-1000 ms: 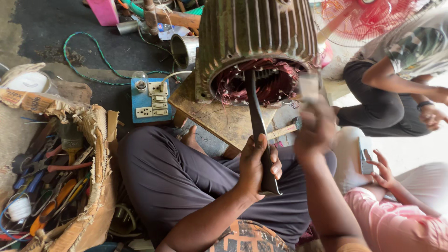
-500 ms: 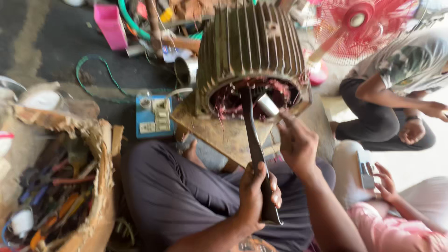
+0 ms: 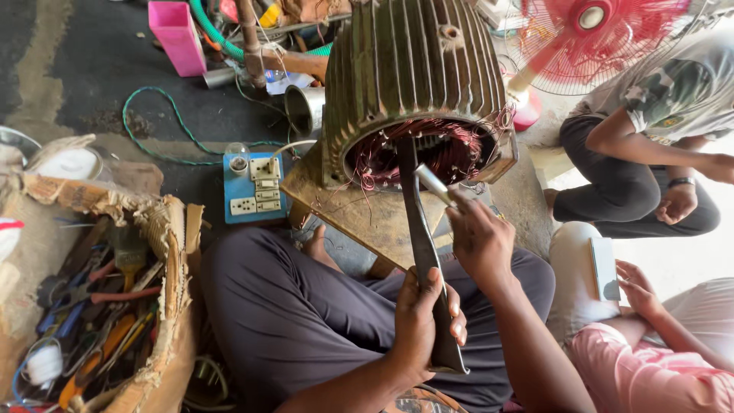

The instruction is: The person uses a metal bar and a hammer to tap and adjust the copper windings inside an electric motor stator. They repeatedly insert the bar into the stator slots and strike it to reposition the coils.

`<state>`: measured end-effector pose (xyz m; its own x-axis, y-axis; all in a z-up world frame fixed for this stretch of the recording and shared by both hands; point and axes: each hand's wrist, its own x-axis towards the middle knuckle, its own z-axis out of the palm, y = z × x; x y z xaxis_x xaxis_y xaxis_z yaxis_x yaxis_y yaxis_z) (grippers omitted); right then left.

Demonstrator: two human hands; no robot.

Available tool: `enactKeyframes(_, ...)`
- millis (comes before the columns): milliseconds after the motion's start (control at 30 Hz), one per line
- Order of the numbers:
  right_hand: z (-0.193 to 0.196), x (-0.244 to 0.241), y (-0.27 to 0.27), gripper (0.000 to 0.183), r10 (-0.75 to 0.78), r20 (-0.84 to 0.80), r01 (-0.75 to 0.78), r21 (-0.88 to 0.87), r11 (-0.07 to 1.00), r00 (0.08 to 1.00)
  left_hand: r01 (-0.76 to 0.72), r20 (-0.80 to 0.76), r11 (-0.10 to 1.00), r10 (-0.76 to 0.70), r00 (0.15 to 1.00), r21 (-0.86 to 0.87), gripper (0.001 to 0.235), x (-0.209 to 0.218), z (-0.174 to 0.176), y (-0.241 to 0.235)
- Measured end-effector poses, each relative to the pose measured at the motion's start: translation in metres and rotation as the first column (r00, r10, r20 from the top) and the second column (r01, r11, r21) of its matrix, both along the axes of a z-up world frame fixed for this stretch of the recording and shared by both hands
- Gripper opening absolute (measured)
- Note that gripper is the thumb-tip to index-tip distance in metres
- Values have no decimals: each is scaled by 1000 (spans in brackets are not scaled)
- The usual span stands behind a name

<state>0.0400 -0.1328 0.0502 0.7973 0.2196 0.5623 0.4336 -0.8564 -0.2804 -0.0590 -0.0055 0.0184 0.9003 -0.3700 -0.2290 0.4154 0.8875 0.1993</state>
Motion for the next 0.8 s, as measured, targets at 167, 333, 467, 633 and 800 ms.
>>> enactKeyframes(167,-2,-6,2,24,-10,173,-19,165,986,985,5,16,996,-6,1000,93,21,11,-3,5)
enactKeyframes(333,-11,-5,2,33,-142,69,129,157,979,988,15,-33,998,-13,999,55,20,5,-7,4)
enactKeyframes(467,-3,16,7,32,14,137,-23,61,998,991,21,-36,997,-19,999,74,22,19,0,10)
enactKeyframes(633,-5,3,10,33,91,22,-92,72,993,996,0,-8,1000,1,1000,16,25,2,-1,6)
enactKeyframes(800,0,-9,2,24,-15,146,-7,150,989,989,-5,17,987,8,1000,-162,29,-2,-14,4)
